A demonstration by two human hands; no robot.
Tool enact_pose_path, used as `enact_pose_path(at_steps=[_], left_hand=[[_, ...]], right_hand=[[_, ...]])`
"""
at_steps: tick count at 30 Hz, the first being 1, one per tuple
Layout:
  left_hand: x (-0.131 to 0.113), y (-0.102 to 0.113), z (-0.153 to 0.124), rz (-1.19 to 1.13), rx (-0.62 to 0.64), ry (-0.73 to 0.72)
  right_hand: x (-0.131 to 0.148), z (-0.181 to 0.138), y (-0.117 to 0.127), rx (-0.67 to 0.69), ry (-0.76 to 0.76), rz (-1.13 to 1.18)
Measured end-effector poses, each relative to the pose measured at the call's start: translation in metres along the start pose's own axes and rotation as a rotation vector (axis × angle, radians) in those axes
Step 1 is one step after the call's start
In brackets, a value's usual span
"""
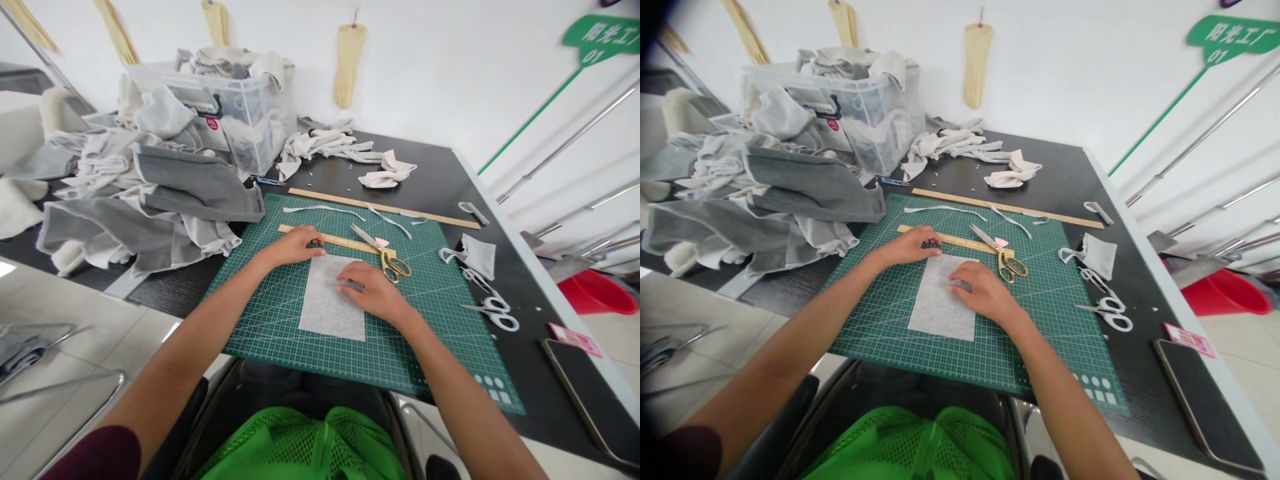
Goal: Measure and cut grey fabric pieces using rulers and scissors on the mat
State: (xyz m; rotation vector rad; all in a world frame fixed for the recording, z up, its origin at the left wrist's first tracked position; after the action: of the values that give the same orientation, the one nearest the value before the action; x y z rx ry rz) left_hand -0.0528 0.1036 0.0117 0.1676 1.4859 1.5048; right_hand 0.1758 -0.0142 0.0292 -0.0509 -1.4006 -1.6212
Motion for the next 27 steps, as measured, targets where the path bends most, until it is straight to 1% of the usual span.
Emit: enact_pose_path(at_steps=[2, 5, 9, 13, 27], left_hand=[[0.0004, -0.0006, 0.0003, -0.002, -0.001, 0.002], [0.0015, -0.0014, 0.0006, -0.003, 0.002, -0.002], [0.0030, -0.0026, 0.0010, -0.004, -0.009, 0.008], [0.0033, -0.0031, 0.0011, -0.009, -0.005, 0.017], [0.0034, -0.0019, 0.0009, -0.013, 0.015, 0.019]], right_hand=[[0.0049, -0.0011, -0.0022, 0.014, 0.032, -0.020], [0.0047, -0.0033, -0.0004, 0.015, 0.027, -0.043], [0.0022, -0.0040, 0.0015, 0.099, 0.012, -0.074], [0.0023, -0.0021, 0.0006, 0.128, 0.016, -0.058], [-0.0005, -0.0021, -0.0018, 0.120, 0.032, -0.029]])
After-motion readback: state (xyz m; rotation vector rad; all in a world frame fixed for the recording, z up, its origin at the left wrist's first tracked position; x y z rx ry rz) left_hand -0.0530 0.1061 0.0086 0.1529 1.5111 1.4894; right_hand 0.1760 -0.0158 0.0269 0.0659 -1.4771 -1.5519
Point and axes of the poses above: each hand's wrist, its own z-axis towards the middle knuckle, its own y-axis out of the back of the hand, x = y × z, the point moved 2 cm from there along z, towards the middle knuckle, and after that the axes turned 1 degree about -y, right-handed, at the moved point
